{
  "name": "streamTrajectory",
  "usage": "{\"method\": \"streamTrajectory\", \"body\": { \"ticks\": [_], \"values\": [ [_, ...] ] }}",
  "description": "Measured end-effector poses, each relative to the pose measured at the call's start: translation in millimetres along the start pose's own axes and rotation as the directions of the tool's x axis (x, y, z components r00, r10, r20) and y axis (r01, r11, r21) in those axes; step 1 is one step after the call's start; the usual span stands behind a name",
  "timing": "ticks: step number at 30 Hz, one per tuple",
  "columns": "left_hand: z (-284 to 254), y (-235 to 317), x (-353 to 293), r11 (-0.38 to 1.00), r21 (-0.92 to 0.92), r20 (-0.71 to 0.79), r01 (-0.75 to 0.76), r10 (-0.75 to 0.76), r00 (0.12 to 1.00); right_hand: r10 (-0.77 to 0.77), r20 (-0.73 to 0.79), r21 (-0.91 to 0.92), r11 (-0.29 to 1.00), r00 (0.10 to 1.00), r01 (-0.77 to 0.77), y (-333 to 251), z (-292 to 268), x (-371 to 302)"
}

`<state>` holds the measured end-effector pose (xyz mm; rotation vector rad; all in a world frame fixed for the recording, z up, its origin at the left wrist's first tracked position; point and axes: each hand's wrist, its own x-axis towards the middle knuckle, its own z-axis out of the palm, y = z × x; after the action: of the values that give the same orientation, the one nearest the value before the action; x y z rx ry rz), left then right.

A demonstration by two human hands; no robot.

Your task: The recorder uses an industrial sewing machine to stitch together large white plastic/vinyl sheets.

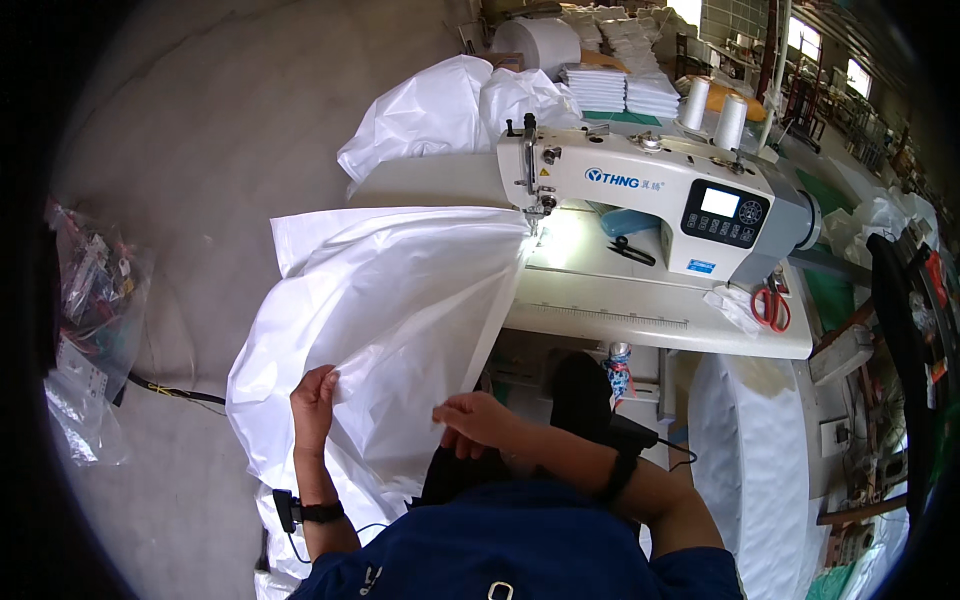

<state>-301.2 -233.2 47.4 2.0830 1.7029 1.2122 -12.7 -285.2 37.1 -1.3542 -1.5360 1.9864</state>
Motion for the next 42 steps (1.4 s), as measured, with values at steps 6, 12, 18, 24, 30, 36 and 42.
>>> {"method": "streamTrajectory", "body": {
  "ticks": [6,12,18,24,30,36,42],
  "values": [
    [-7.7,58.8,3.7,0.85,0.38,0.133,-0.364,0.339,0.931,-0.077,-0.228,0.78,0.583,0.971,0.23,-3.4,-24.7,64.6],
    [51.6,42.9,-41.0,0.797,0.463,0.18,-0.388,0.344,0.922,-0.032,-0.461,0.709,0.588,0.887,0.39,-4.4,-19.7,101.4],
    [11.2,38.2,-35.5,0.811,0.449,-0.065,-0.375,0.448,0.891,-0.228,-0.095,0.603,0.761,0.969,0.239,0.6,7.7,91.7],
    [-24.5,75.3,-19.5,0.968,-0.208,0.419,-0.143,0.22,0.881,-0.38,0.12,0.279,0.9,0.917,0.336,-23.2,43.3,43.0],
    [0.2,52.1,-2.3,0.84,-0.523,0.754,0.146,0.376,0.538,-0.455,0.094,-0.211,0.86,0.886,0.464,10.1,69.2,41.0],
    [77.3,58.2,-53.6,0.843,-0.271,0.712,0.464,-0.149,0.686,-0.449,0.182,-0.482,0.734,0.875,0.478,26.1,67.3,23.2],
    [78.0,71.0,-58.0,0.815,-0.487,0.677,0.315,0.124,0.725,-0.034,-0.428,-0.059,0.998,0.903,0.01,39.6,24.0,-15.4]
  ]
}}
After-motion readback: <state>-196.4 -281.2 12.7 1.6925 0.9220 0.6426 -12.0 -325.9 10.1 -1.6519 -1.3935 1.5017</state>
